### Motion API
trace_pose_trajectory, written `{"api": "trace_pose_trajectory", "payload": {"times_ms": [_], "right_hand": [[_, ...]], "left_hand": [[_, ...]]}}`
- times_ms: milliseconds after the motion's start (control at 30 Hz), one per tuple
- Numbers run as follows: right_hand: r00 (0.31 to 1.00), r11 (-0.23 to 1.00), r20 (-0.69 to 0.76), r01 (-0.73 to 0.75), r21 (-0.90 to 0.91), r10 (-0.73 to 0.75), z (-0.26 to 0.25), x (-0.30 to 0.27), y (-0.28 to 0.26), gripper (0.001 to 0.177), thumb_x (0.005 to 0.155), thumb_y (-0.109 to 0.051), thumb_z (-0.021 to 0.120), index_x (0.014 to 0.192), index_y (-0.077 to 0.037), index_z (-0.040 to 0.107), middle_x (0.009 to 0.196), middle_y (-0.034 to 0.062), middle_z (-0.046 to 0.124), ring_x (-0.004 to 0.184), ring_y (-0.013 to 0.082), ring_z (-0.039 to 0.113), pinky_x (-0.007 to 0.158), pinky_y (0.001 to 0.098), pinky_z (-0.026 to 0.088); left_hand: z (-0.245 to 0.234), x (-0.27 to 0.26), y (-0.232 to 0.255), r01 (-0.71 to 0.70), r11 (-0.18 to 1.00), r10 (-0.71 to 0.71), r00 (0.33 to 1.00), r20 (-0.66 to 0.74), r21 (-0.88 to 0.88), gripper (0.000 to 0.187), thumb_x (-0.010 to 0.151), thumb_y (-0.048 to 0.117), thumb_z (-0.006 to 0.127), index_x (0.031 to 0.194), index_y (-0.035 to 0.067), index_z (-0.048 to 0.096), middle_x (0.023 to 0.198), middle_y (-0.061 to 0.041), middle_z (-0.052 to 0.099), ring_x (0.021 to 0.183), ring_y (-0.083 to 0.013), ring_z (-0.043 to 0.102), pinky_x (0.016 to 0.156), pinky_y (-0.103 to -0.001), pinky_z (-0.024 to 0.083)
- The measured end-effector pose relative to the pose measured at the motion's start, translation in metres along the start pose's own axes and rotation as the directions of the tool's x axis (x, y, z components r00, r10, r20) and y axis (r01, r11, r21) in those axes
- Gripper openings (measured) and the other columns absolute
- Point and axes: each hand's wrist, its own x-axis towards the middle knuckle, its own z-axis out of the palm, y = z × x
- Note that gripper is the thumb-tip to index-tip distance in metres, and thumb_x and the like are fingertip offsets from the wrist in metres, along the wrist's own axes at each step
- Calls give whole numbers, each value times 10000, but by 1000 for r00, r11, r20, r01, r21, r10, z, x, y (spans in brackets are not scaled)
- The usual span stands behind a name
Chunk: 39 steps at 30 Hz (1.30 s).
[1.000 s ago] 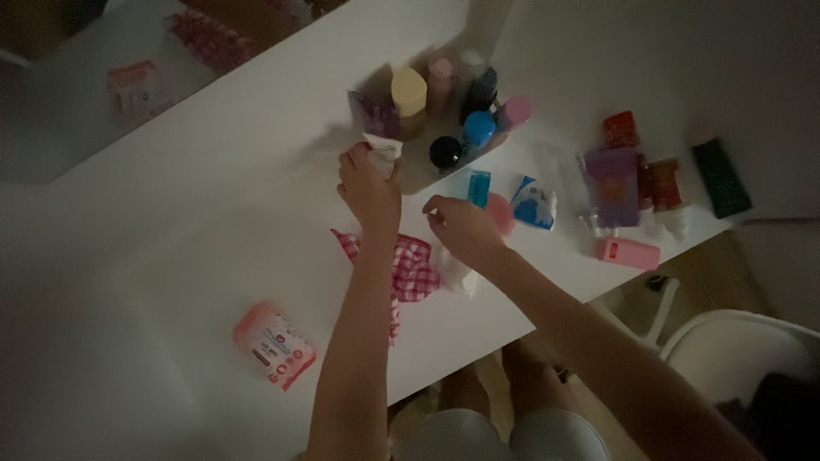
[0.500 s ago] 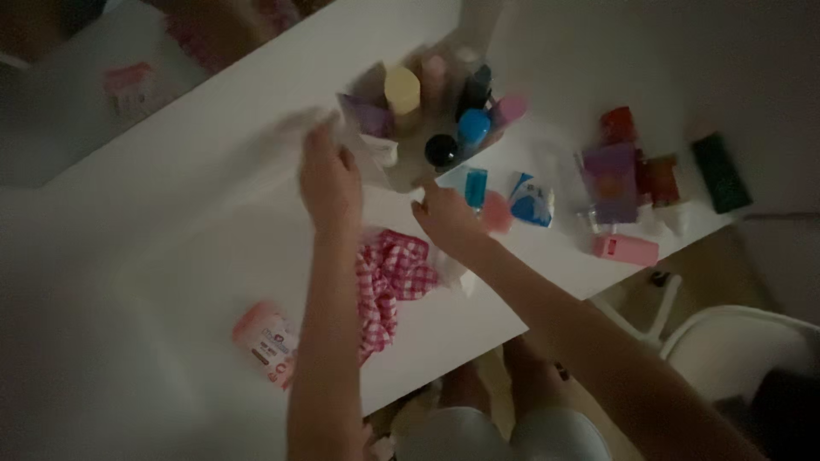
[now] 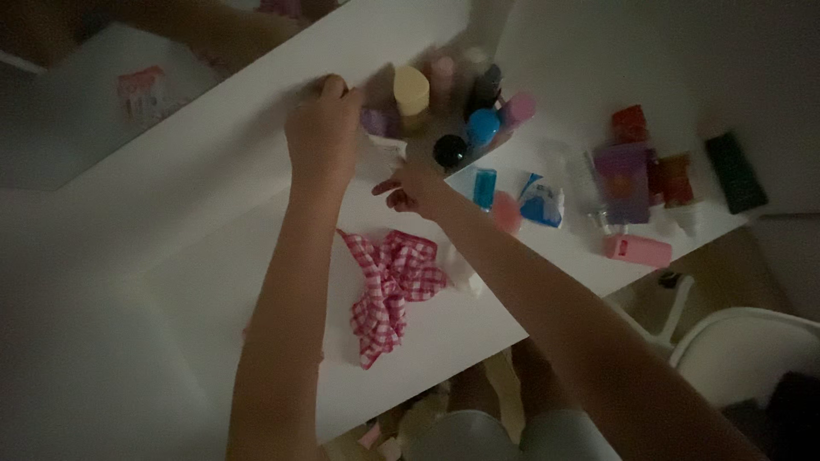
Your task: The person wipes various cosmetic bottles and tubes with a red and white checkered cloth on a white vanity table. They handle each item individually, wiping the exterior surfaces before placing them back into a clear plastic organizer or on the table.
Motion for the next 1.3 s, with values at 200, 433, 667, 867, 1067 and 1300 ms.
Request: {"api": "trace_pose_trajectory", "payload": {"times_ms": [200, 433, 667, 867, 1067, 1300], "right_hand": [[987, 984, -34, -152, 93, 155, 6, -5, -21, 215, 1037, -158, 423, 1014, -4, 571, 967, 177, 730, 619, 151, 548, 477, 280, 459], [984, 979, 39, -177, 103, 174, 1, -9, -26, 131, 1047, -156, 487, 980, -48, 522, 981, 155, 739, 624, 117, 500, 449, 262, 381], [976, 976, -50, -212, 44, 214, 6, -16, -38, 127, 1047, -134, 444, 1049, -45, 535, 957, 141, 741, 610, 116, 500, 454, 260, 410], [979, 983, -96, -181, 2, 181, 19, -32, -45, 332, 1094, -319, 360, 1068, -59, 566, 922, 127, 710, 586, 103, 484, 451, 248, 408], [971, 962, -56, -222, 160, 233, 15, -25, -41, 161, 1048, -147, 416, 1053, -39, 535, 956, 155, 724, 588, 139, 489, 453, 276, 385], [975, 983, -129, -176, 59, 182, 20, -31, -39, 269, 1063, -224, 412, 1028, -38, 603, 961, 132, 722, 606, 121, 502, 472, 258, 444]], "left_hand": [[8, -2, -4, -37, 996, 47, 992, -121, 80, 105, 824, 44, 720, 927, 55, 712, 993, -95, 668, 831, -276, 707, 700, -389, 578], [6, 0, 1, 1, 1000, -1, 1000, -3, 10, 93, 877, 42, 712, 967, 67, 707, 1078, -78, 669, 872, -278, 706, 720, -404, 584], [-19, 10, 19, 24, 983, -27, 999, -16, -184, 373, 945, 140, 736, 1307, 91, 666, 1229, -97, 675, 1050, -293, 687, 842, -453, 563], [-9, 37, 43, -150, 969, 136, 987, -87, -197, 523, 815, 254, 810, 1287, 104, 639, 1229, -116, 658, 1095, -320, 667, 851, -498, 526], [24, 56, 41, -128, 989, 137, 977, 165, -67, 440, 845, 145, 807, 1242, 54, 638, 1239, -121, 656, 1080, -310, 688, 892, -455, 552], [34, 59, 44, -121, 977, 131, 990, 47, -175, 421, 825, 123, 790, 1206, 31, 636, 1184, -154, 666, 1028, -343, 691, 836, -461, 556]]}}
